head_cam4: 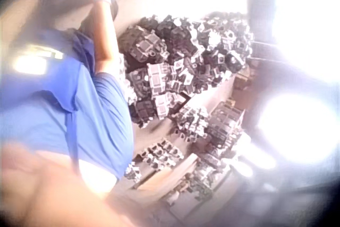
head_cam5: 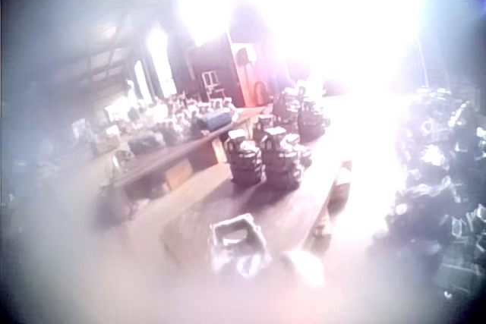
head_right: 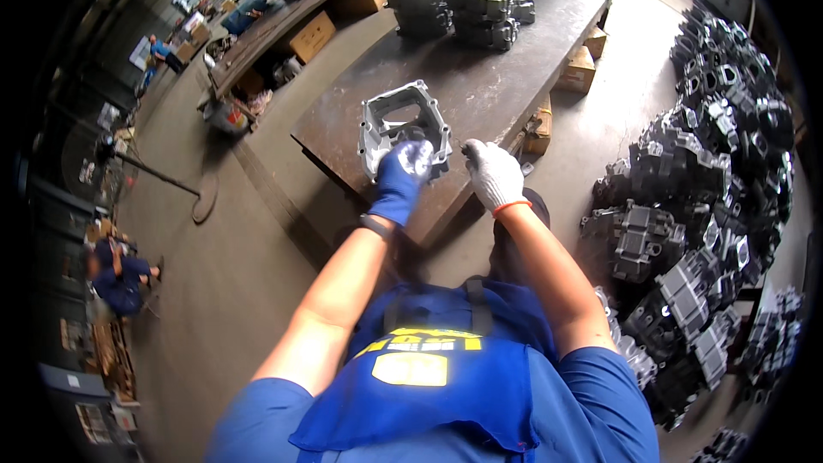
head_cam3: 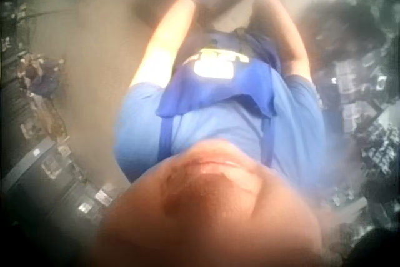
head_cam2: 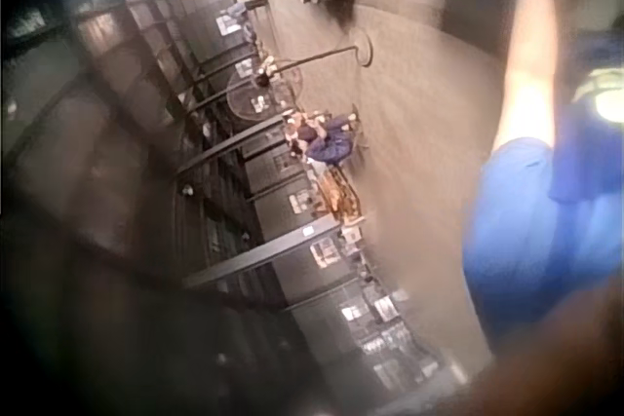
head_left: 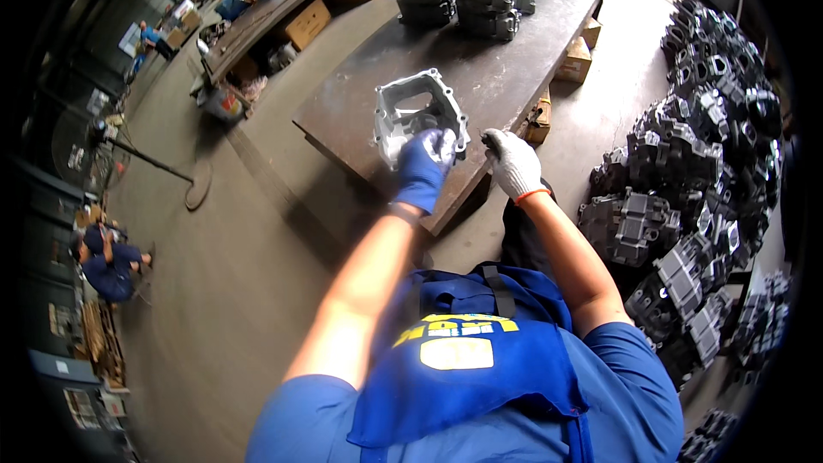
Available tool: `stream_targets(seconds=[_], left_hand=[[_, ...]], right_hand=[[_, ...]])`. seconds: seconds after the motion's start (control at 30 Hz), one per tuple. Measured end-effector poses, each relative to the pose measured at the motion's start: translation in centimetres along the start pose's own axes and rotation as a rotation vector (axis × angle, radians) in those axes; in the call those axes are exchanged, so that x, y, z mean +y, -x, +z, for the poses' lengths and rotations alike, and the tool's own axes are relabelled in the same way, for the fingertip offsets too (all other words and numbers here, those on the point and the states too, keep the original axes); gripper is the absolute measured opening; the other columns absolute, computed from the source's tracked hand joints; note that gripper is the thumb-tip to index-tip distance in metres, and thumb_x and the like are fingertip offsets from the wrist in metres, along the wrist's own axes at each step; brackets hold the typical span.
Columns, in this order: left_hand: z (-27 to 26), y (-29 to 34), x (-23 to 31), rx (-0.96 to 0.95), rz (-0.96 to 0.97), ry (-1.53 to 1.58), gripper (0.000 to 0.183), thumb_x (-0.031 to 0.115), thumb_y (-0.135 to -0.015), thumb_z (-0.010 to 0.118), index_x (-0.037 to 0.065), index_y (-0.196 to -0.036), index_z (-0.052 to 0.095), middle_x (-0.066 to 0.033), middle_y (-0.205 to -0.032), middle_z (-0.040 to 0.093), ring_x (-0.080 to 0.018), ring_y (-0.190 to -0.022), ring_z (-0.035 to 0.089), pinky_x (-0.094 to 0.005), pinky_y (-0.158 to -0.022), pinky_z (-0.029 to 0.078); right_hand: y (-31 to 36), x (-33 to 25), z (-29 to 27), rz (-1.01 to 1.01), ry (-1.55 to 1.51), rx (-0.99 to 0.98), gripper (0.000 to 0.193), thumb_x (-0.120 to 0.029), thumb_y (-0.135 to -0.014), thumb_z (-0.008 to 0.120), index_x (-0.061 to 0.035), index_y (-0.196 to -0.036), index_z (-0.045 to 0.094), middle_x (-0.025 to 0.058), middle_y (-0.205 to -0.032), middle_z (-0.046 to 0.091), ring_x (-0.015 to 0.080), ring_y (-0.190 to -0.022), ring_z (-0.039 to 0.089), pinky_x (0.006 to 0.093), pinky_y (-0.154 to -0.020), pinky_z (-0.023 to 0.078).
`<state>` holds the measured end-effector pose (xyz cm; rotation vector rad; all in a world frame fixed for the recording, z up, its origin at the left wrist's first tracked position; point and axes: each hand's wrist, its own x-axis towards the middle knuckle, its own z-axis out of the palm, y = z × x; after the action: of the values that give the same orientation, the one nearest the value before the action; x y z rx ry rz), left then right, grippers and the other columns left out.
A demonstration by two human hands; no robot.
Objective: The person picks up metal engine housing components from a stack, places them on a workbench, and wipes the interior surfaces with a blue gloved hand and a tool.
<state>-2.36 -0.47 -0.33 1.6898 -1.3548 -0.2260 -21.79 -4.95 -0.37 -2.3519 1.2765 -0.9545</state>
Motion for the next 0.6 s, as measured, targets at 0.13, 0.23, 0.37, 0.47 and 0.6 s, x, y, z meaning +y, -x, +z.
stream_targets(seconds=[0.13, 0.23, 0.37, 0.47, 0.6], left_hand=[[-6.1, -2.7, -3.2, 0.025, 0.04, -0.163, 0.025, 0.026, -0.096, 0.062, 0.005, -0.097, 0.075, -0.0145, -0.085, 0.074, -0.0272, -0.076, 0.072, -0.037, -0.069, 0.055], [-7.2, -3.6, -2.6, 0.038, 0.292, -0.222, 0.018, 0.026, -0.087, 0.067, 0.01, -0.085, 0.076, -0.0157, -0.077, 0.068, -0.0369, -0.073, 0.066, -0.0443, -0.073, 0.054], [-4.7, -4.0, -5.9, -0.056, 0.493, -0.381, 0.029, 0.025, -0.088, 0.066, 0.007, -0.066, 0.066, -0.0148, -0.063, 0.061, -0.037, -0.068, 0.06, -0.0466, -0.077, 0.048], [-2.9, -3.1, -5.5, -0.012, 0.434, -0.426, 0.041, 0.024, -0.089, 0.064, 0.008, -0.054, 0.054, -0.0134, -0.057, 0.057, -0.036, -0.059, 0.055, -0.0464, -0.075, 0.045], [-1.9, -3.0, -5.4, 0.045, 0.442, -0.447, 0.041, 0.024, -0.09, 0.064, 0.009, -0.053, 0.054, -0.0123, -0.055, 0.056, -0.0356, -0.056, 0.054, -0.0466, -0.077, 0.044]], right_hand=[[1.1, 0.8, -0.4, 0.047, 0.004, -0.063, 0.024, -0.017, -0.088, 0.066, -0.0149, -0.112, 0.064, 0.0149, -0.1, 0.068, 0.0364, -0.093, 0.067, 0.047, -0.081, 0.053], [0.8, 1.2, 0.6, 0.122, -0.04, -0.055, 0.028, -0.017, -0.089, 0.066, -0.0119, -0.116, 0.063, 0.0161, -0.106, 0.068, 0.0372, -0.098, 0.065, 0.0457, -0.085, 0.052], [-1.1, 1.8, 3.5, 0.199, -0.072, -0.006, 0.03, -0.017, -0.089, 0.066, -0.0115, -0.117, 0.061, 0.0167, -0.108, 0.068, 0.0372, -0.099, 0.065, 0.045, -0.086, 0.053], [-3.2, 2.3, 4.2, 0.222, -0.014, -0.006, 0.026, -0.016, -0.09, 0.064, -0.013, -0.115, 0.06, 0.0165, -0.103, 0.067, 0.0384, -0.096, 0.065, 0.0476, -0.083, 0.052], [-6.2, 2.9, 3.8, 0.274, 0.144, -0.056, 0.025, -0.018, -0.095, 0.048, -0.015, -0.116, 0.062, 0.0172, -0.103, 0.067, 0.0377, -0.099, 0.066, 0.0489, -0.085, 0.052]])
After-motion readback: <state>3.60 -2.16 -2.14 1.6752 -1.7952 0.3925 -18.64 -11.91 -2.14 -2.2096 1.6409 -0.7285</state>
